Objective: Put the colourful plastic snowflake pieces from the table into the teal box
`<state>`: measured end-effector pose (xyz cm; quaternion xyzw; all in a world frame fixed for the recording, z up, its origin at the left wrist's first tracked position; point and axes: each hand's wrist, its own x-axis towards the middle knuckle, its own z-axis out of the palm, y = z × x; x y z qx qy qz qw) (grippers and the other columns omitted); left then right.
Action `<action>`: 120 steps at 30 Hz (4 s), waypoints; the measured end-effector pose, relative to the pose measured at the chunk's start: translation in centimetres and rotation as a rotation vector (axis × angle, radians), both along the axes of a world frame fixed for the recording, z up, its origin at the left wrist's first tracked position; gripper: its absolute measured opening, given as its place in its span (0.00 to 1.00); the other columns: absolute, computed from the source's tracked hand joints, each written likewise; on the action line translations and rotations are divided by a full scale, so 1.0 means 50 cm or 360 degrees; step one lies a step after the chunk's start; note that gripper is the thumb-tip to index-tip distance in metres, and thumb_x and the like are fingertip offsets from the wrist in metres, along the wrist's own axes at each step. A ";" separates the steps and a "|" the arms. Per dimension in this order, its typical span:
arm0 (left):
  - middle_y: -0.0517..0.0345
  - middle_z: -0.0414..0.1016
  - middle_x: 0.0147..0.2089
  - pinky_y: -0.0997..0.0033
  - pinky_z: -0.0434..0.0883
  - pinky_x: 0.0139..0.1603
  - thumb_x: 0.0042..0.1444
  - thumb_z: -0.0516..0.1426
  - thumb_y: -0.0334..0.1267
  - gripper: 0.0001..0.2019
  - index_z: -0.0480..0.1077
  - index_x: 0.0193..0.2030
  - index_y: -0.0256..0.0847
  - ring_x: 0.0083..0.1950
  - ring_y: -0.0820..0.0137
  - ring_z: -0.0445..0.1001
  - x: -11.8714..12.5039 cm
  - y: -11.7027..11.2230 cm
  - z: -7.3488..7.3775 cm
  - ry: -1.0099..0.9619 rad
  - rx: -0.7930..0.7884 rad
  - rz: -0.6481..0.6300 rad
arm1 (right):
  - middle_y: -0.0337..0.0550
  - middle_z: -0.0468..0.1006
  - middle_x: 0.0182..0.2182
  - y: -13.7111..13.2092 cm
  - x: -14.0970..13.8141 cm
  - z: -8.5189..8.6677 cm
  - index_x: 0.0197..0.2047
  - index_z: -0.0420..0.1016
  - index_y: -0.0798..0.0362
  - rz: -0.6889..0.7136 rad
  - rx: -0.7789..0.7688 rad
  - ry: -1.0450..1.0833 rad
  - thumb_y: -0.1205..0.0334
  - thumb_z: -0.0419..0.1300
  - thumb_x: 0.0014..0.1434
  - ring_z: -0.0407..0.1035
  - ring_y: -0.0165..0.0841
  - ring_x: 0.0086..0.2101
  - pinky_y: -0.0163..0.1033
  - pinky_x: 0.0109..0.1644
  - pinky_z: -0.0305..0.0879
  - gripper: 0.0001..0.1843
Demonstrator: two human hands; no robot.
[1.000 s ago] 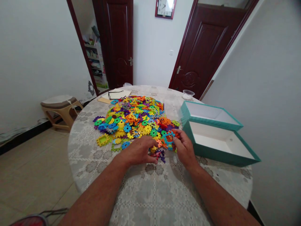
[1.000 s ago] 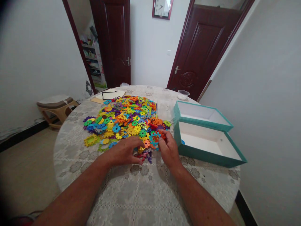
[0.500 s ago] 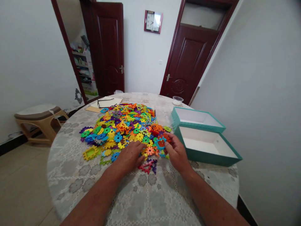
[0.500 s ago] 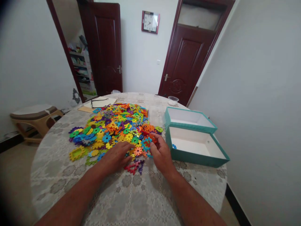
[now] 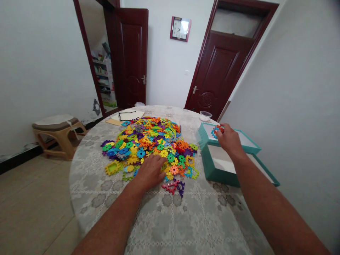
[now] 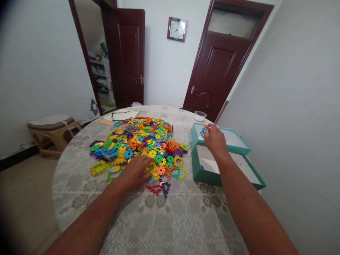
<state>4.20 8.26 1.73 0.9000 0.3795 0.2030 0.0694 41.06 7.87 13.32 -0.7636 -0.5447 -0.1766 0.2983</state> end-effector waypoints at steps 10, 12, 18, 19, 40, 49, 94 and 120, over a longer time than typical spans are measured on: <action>0.45 0.73 0.59 0.50 0.69 0.64 0.55 0.62 0.31 0.30 0.67 0.66 0.44 0.62 0.52 0.71 0.005 0.001 0.004 -0.0173 -0.0134 -0.0020 | 0.61 0.81 0.52 0.018 -0.036 -0.032 0.57 0.77 0.58 0.0184 -0.0087 -0.0171 0.62 0.53 0.67 0.75 0.47 0.48 0.49 0.56 0.67 0.20; 0.45 0.72 0.60 0.51 0.69 0.65 0.56 0.62 0.31 0.31 0.65 0.67 0.44 0.62 0.54 0.71 0.006 0.002 0.002 -0.0251 -0.0153 -0.0032 | 0.55 0.82 0.48 -0.023 -0.096 -0.054 0.54 0.79 0.54 0.0496 -0.0073 0.0014 0.60 0.54 0.67 0.76 0.44 0.43 0.49 0.54 0.69 0.18; 0.45 0.70 0.62 0.50 0.68 0.69 0.58 0.61 0.32 0.29 0.64 0.68 0.43 0.65 0.55 0.69 0.007 0.003 -0.007 -0.0407 -0.0085 -0.0073 | 0.52 0.81 0.49 -0.130 -0.254 -0.179 0.54 0.78 0.49 0.1042 -0.0548 0.0182 0.59 0.59 0.67 0.74 0.45 0.48 0.47 0.54 0.68 0.14; 0.46 0.71 0.62 0.50 0.68 0.69 0.59 0.60 0.32 0.29 0.64 0.67 0.43 0.65 0.55 0.70 0.008 0.003 -0.008 -0.0439 -0.0076 -0.0056 | 0.53 0.81 0.49 -0.137 -0.265 -0.196 0.55 0.77 0.50 0.1019 -0.0594 0.0166 0.59 0.60 0.66 0.74 0.45 0.49 0.46 0.54 0.67 0.15; 0.50 0.72 0.58 0.55 0.72 0.64 0.59 0.56 0.26 0.29 0.65 0.67 0.47 0.60 0.60 0.74 0.012 0.011 -0.019 -0.0568 -0.0190 -0.0039 | 0.44 0.74 0.34 -0.111 -0.203 -0.217 0.36 0.69 0.49 0.0605 -0.0163 0.0592 0.52 0.52 0.68 0.68 0.40 0.36 0.42 0.41 0.60 0.13; 0.57 0.77 0.50 0.66 0.73 0.48 0.60 0.59 0.32 0.36 0.59 0.75 0.51 0.44 0.67 0.77 0.020 -0.006 0.018 -0.0707 -0.0642 -0.0038 | 0.37 0.72 0.28 -0.132 -0.247 -0.206 0.40 0.72 0.50 0.0934 -0.0312 0.0750 0.52 0.54 0.70 0.67 0.34 0.31 0.37 0.35 0.57 0.12; 0.61 0.74 0.37 0.72 0.66 0.39 0.64 0.57 0.39 0.23 0.71 0.66 0.44 0.37 0.70 0.72 0.023 0.007 0.003 -0.1053 -0.0733 0.0017 | 0.48 0.84 0.48 -0.051 -0.268 -0.117 0.52 0.79 0.52 0.1069 -0.0574 0.0591 0.64 0.57 0.68 0.78 0.38 0.47 0.41 0.53 0.71 0.13; 0.53 0.83 0.43 0.65 0.74 0.49 0.65 0.55 0.42 0.14 0.78 0.49 0.39 0.42 0.64 0.78 -0.035 0.006 0.092 -0.1028 -0.0376 0.0572 | 0.63 0.81 0.51 -0.024 0.005 -0.015 0.62 0.74 0.61 0.0176 0.0137 -0.0250 0.63 0.53 0.64 0.75 0.50 0.49 0.56 0.57 0.69 0.26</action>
